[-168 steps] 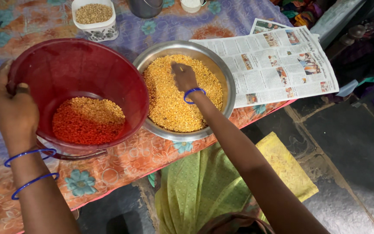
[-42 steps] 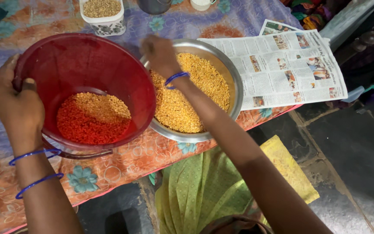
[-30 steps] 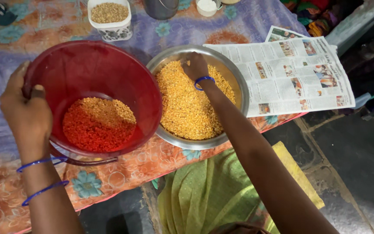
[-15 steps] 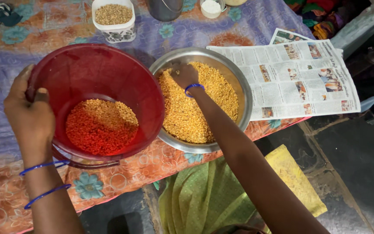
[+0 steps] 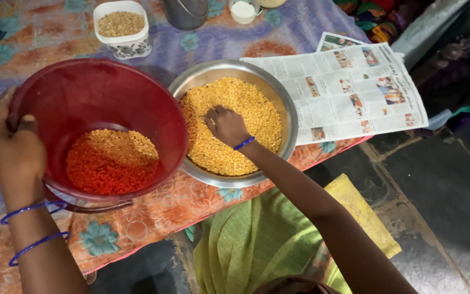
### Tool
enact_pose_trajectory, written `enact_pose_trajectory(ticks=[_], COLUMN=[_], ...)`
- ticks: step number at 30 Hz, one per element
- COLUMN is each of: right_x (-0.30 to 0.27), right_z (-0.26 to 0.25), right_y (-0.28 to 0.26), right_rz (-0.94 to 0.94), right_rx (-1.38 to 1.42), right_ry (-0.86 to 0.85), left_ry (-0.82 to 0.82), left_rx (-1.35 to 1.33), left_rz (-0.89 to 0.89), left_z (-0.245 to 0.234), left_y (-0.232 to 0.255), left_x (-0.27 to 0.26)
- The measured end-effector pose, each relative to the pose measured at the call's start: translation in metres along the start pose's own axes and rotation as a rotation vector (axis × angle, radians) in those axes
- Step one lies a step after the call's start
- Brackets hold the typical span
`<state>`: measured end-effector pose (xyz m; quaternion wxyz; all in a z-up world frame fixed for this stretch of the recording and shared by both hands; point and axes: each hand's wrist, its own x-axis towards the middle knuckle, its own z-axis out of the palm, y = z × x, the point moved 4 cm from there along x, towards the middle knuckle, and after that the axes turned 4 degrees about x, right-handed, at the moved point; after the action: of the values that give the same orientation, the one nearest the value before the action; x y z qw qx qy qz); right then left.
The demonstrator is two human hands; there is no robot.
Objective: The person pours grains from a yellow tray into a white bucket, then transfers yellow grains from a metal bowl into a red bucket by hand. The person also moves a newspaper on the table.
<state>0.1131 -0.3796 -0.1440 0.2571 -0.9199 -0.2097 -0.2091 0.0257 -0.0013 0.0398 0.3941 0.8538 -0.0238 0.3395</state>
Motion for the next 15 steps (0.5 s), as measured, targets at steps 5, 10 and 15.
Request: enact_pose_trajectory(ticks=[5,10,15], right_x=[-0.002,0.025,0.062], right_z=[0.013,0.011,0.008], right_y=[0.036,0.052,0.006], right_rz=[0.317,0.431,0.753], right_rx=[0.058,0.434,0.797], right_ry=[0.0,0.179,0.037], left_ry=[-0.002,-0.006,-0.001], left_rx=[-0.093,-0.089,-0.13], left_rz=[-0.007,-0.022,-0.013], left_z=[0.003,0.004,0.006], left_y=[-0.009,-0.017,-0.019], left_x=[-0.002,-0.003,-0.002])
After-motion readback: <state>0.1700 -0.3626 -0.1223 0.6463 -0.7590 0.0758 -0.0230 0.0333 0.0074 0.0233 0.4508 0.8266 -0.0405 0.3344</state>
